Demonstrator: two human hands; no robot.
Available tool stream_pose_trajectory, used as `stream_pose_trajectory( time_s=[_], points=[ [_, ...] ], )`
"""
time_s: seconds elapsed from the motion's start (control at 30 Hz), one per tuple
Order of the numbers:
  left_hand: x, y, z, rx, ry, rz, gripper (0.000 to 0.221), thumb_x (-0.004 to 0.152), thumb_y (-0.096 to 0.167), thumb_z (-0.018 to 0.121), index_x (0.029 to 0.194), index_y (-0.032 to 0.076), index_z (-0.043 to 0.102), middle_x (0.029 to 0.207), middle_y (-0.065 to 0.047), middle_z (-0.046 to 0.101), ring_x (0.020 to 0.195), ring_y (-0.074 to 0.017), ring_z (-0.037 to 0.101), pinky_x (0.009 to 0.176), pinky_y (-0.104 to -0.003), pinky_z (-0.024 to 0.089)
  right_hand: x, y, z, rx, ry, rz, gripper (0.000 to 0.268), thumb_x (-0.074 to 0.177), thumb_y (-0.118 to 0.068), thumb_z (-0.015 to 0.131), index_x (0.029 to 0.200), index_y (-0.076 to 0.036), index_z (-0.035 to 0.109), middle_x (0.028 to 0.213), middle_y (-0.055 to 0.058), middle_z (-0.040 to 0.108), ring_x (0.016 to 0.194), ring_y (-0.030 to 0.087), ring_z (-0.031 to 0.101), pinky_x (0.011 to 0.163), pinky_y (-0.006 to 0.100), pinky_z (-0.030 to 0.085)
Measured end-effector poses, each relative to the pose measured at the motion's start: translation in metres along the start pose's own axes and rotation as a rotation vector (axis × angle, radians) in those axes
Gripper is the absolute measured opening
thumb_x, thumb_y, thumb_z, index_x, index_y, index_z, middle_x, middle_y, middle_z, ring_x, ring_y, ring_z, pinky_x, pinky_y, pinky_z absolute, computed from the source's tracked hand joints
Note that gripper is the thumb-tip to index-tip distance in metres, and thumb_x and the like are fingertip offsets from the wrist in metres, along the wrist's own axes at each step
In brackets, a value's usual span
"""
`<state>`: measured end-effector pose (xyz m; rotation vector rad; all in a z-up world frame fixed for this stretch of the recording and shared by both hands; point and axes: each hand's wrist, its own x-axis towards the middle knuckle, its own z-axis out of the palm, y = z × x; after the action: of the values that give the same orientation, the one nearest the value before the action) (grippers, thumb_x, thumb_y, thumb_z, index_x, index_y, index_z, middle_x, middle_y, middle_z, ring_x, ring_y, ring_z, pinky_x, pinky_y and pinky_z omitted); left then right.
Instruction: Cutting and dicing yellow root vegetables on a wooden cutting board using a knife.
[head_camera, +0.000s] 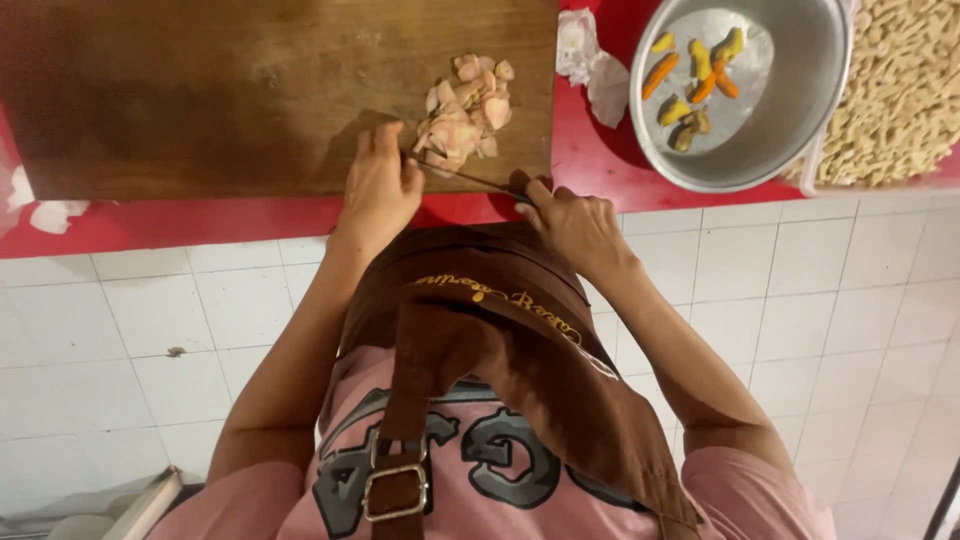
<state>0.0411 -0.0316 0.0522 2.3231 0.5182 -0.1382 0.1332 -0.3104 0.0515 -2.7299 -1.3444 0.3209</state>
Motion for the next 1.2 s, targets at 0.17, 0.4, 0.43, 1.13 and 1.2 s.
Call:
stream_pose_trajectory(
  time_s=[0.17, 0.4, 0.43, 1.13, 1.2],
  points=[
    [0.017, 0.012, 0.017, 0.002, 0.036, 0.082, 0.043, 0.093, 0.019, 0.071, 0.127, 0.003, 0.049, 0.117, -0.027, 0.055, 0.100, -0.0496, 0.060, 0.080, -0.059, 0.049, 0.020, 0.015, -0.001, -0.027, -0.017, -0.002, 0.046, 0.109, -0.054, 0.042, 0.129, -0.015, 0.054, 0.068, 0.011, 0.067, 0.048, 0.037, 0.065, 0.040, 0.051, 0.051],
    [0.060, 0.017, 0.015, 0.169, 0.110, 0.063, 0.038, 0.098, 0.020, 0.075, 0.127, 0.001, 0.060, 0.116, -0.028, 0.060, 0.100, -0.0443, 0.065, 0.096, -0.058, 0.050, 0.066, 0.035, -0.010, 0.019, -0.118, 0.046, 0.051, 0.109, -0.057, 0.028, 0.130, -0.015, 0.048, 0.074, 0.018, 0.070, 0.061, 0.050, 0.070, 0.041, 0.057, 0.052],
    [0.068, 0.015, 0.015, 0.171, 0.115, 0.064, 0.038, 0.098, 0.020, 0.075, 0.127, 0.001, 0.060, 0.116, -0.028, 0.060, 0.100, -0.0443, 0.065, 0.096, -0.058, 0.050, 0.072, 0.040, -0.005, 0.019, -0.114, 0.044, 0.051, 0.109, -0.057, 0.028, 0.130, -0.015, 0.048, 0.074, 0.018, 0.070, 0.061, 0.050, 0.070, 0.041, 0.057, 0.052],
    [0.141, 0.046, -0.002, -0.193, 0.034, -0.037, 0.062, 0.097, -0.005, 0.058, 0.155, 0.006, 0.036, 0.146, -0.021, 0.042, 0.139, -0.0336, 0.041, 0.120, -0.053, 0.035, 0.053, 0.079, -0.019, 0.047, 0.156, 0.178, 0.035, 0.114, -0.040, 0.053, 0.102, -0.008, 0.047, 0.052, 0.011, 0.054, 0.039, 0.041, 0.056, 0.034, 0.054, 0.042],
    [0.140, 0.053, 0.000, -0.268, 0.049, 0.027, 0.045, 0.094, -0.002, 0.058, 0.138, 0.010, 0.056, 0.128, -0.017, 0.042, 0.119, -0.0281, 0.053, 0.106, -0.040, 0.051, 0.058, 0.075, -0.012, 0.134, -0.017, 0.212, 0.035, 0.116, -0.039, 0.047, 0.110, -0.005, 0.049, 0.054, -0.002, 0.048, 0.033, 0.019, 0.045, 0.030, 0.039, 0.043]
  ],
)
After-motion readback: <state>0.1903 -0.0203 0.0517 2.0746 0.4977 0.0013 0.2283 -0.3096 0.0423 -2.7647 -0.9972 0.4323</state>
